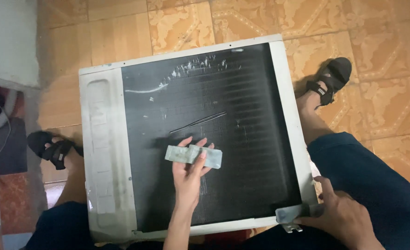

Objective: Cleaning and straightening the metal fins of an air conditioner unit using small abrasive pads.

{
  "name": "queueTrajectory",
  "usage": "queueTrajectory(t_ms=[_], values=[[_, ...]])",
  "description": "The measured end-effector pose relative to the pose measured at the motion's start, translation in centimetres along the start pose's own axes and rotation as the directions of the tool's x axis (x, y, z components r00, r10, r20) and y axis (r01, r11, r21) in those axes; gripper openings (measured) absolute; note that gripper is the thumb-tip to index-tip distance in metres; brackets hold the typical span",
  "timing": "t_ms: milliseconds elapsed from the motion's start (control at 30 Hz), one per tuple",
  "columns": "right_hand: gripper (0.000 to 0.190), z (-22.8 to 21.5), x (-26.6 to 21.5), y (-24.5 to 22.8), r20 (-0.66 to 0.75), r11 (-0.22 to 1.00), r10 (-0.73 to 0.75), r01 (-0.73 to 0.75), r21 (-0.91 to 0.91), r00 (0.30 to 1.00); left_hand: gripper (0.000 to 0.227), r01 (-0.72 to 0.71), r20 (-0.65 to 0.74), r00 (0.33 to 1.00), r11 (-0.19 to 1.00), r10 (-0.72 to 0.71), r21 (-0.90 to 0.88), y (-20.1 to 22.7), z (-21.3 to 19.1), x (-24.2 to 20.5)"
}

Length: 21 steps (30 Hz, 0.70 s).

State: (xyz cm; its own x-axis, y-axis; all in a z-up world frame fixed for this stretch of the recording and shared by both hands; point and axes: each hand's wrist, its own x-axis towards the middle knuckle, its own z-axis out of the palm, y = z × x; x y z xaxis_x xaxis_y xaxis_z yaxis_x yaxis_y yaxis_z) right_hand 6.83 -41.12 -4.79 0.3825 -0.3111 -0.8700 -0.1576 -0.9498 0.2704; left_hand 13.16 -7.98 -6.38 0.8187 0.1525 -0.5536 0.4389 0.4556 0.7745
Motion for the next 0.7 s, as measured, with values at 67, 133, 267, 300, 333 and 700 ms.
queueTrajectory(t_ms=[67,133,267,300,333,700], values=[[0.131,-0.2,1.1,0.0,0.065,0.997,0.002,0.003,-0.076,0.998,0.058,-0.023,0.034,0.999,1.0,0.023,0.004,-0.7,0.2,0.8],[0.128,0.6,2.0,0.9,0.134,0.988,0.008,0.013,-0.154,0.991,0.054,-0.043,0.063,0.997,0.999,0.042,0.008,-1.3,0.1,0.9],[0.064,-1.0,2.4,3.1,0.239,0.994,-0.018,-0.008,0.11,0.971,0.057,-0.055,0.1,0.993,0.998,0.058,-0.032,-1.9,-0.1,1.1],[0.025,-2.2,2.0,3.4,0.376,0.974,-0.019,-0.068,0.215,0.927,0.062,-0.077,0.145,0.987,0.997,0.075,0.002,-2.0,-0.3,1.0],[0.025,-2.2,1.9,4.7,0.381,0.974,-0.021,-0.067,0.216,0.924,0.062,-0.073,0.143,0.987,0.997,0.071,0.007,-1.6,-0.1,1.0],[0.011,-6.9,5.3,7.8,-0.638,-0.486,-0.422,0.434,0.759,0.644,0.046,-0.367,0.389,0.9,0.824,0.197,0.432,0.1,3.3,1.7]])
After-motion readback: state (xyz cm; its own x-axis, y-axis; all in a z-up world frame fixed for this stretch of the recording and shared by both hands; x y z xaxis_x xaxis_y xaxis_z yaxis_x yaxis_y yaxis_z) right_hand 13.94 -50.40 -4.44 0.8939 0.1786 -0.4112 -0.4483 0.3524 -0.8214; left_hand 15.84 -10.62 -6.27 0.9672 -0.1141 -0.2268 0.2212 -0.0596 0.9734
